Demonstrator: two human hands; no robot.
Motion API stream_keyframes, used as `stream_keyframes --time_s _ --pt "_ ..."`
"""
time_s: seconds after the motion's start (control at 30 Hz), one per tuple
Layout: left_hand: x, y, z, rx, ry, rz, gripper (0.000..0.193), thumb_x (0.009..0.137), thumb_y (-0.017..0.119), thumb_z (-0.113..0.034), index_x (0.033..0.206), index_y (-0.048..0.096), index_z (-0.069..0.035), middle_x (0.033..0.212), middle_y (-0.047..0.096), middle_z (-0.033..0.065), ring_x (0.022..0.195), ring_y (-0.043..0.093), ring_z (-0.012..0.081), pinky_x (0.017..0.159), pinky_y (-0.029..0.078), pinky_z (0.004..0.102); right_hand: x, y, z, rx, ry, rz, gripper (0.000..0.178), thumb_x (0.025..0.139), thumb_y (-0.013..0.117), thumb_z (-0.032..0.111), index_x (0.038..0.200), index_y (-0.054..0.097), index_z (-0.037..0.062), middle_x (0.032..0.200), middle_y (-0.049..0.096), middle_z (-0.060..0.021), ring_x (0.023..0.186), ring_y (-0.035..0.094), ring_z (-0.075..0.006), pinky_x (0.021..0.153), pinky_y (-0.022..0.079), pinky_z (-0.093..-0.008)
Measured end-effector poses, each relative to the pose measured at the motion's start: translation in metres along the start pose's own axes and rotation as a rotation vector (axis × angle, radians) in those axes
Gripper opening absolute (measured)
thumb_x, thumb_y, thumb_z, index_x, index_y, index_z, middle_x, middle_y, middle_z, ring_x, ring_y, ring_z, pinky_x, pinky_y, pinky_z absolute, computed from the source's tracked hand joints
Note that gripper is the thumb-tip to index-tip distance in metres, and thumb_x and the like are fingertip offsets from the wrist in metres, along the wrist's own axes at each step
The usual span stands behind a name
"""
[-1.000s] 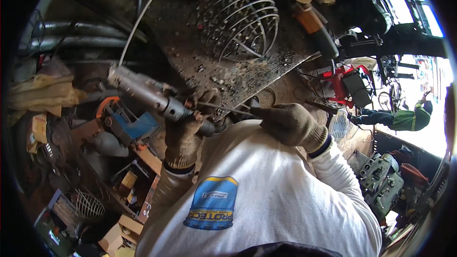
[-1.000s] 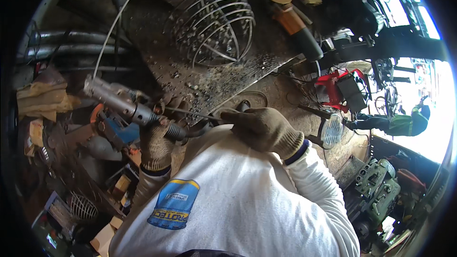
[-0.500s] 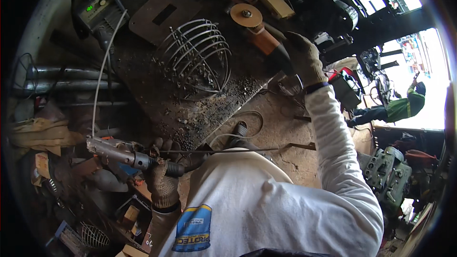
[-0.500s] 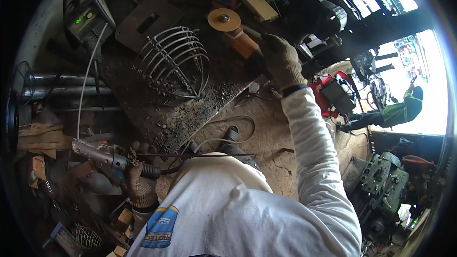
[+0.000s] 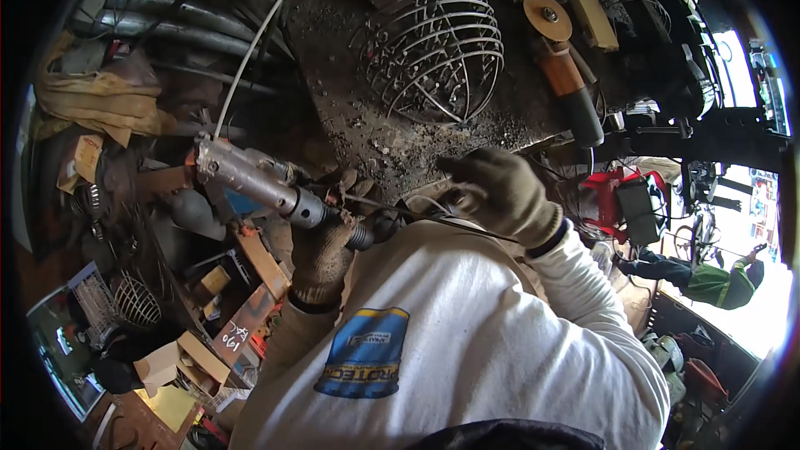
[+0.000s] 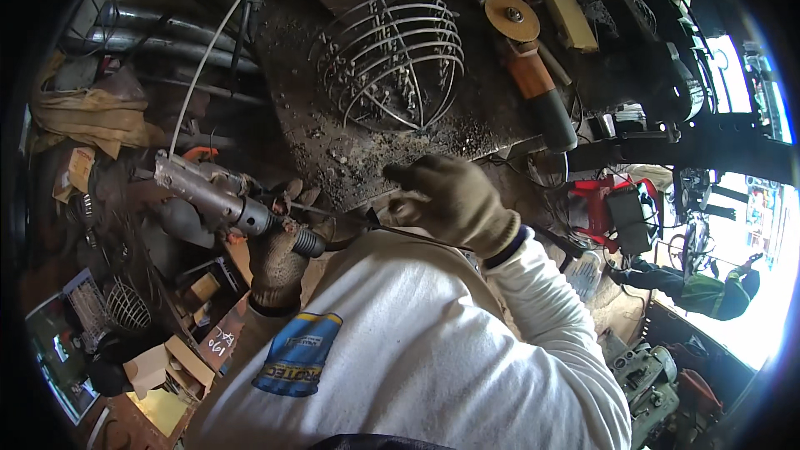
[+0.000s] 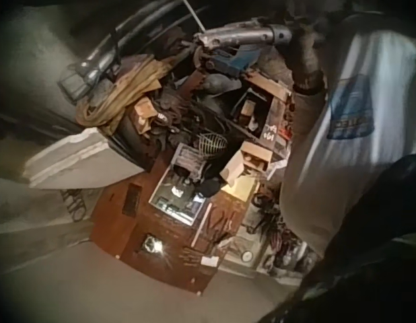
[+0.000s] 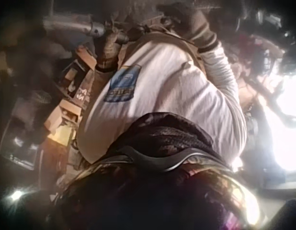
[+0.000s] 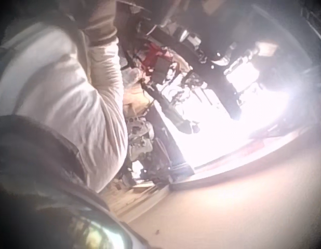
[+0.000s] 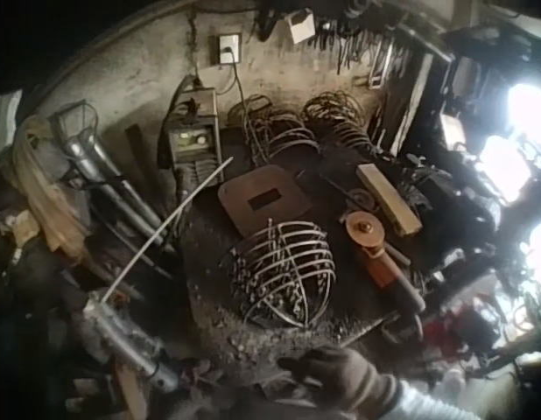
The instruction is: The person welds a curved metal cage to a flat metal plate using a welding rod and torch, followed by grinding and hammering the welds.
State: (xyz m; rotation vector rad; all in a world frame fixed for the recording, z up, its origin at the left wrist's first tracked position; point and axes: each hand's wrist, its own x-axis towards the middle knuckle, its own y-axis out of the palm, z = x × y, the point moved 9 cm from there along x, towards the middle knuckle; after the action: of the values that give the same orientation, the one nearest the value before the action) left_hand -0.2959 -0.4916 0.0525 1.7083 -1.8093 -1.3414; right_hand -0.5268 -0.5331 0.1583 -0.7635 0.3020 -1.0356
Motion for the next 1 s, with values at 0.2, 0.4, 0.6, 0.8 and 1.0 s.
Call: stream_keyframes --time_s 0.2,0.4,0.6,0.8,1.0 --pt "0.002 0.041 -0.026 0.237 0.162 0.104 0.053 0.086 0.068 0.009 0.135 0.050 0.002 0.134 0.059 0.0172 0.121 0.062 0.0339 0.100 0.057 0.0485 0.024 -0.004 0.003 -0.167 0.052 -0.229 0.042 0.083 0.079 0.026 0.119 0.069 0.0069 0.102 0.071 -0.0140 0.093 0.069 -0.0322 0.079 0.056 -0.0436" --pt "0.006 0.031 -0.032 0.435 0.127 0.032 0.034 0.087 0.063 0.013 0.119 0.058 0.003 0.119 0.062 0.0140 0.109 0.065 0.0289 0.094 0.057 0.0405 0.096 -0.003 0.032 -0.612 -0.287 -0.232 0.047 0.077 0.081 0.028 0.121 0.070 0.0143 0.108 0.068 -0.0042 0.103 0.065 -0.0256 0.088 0.053 -0.0402" --pt "0.014 0.030 -0.028 -0.246 -0.033 0.021 0.007 0.095 0.057 -0.008 0.096 0.059 -0.002 0.085 0.046 0.0064 0.089 0.051 0.0228 0.104 0.046 0.0429 0.141 0.044 0.012 -0.898 -0.332 0.002 0.027 0.078 0.071 0.020 0.104 0.071 0.0144 0.100 0.067 -0.0039 0.100 0.064 -0.0243 0.085 0.052 -0.0382" --pt "0.000 0.015 -0.044 -0.006 0.129 0.076 0.026 0.089 0.062 -0.001 0.115 0.057 -0.002 0.100 0.055 0.0088 0.097 0.058 0.0241 0.103 0.049 0.0450 0.143 0.066 0.008 -1.034 -0.376 0.095 0.015 0.079 0.065 0.017 0.093 0.071 0.0141 0.093 0.067 -0.0035 0.097 0.064 -0.0232 0.083 0.052 -0.0380" --pt "-0.001 -0.052 -0.029 0.311 0.115 0.063 0.065 0.084 0.068 0.009 0.143 0.042 -0.003 0.132 0.059 0.0145 0.120 0.062 0.0258 0.100 0.053 0.0398 0.155 0.067 0.001 -1.100 -0.264 0.171 0.014 0.080 0.064 0.017 0.090 0.073 0.0120 0.087 0.069 -0.0062 0.091 0.067 -0.0244 0.079 0.054 -0.0394"
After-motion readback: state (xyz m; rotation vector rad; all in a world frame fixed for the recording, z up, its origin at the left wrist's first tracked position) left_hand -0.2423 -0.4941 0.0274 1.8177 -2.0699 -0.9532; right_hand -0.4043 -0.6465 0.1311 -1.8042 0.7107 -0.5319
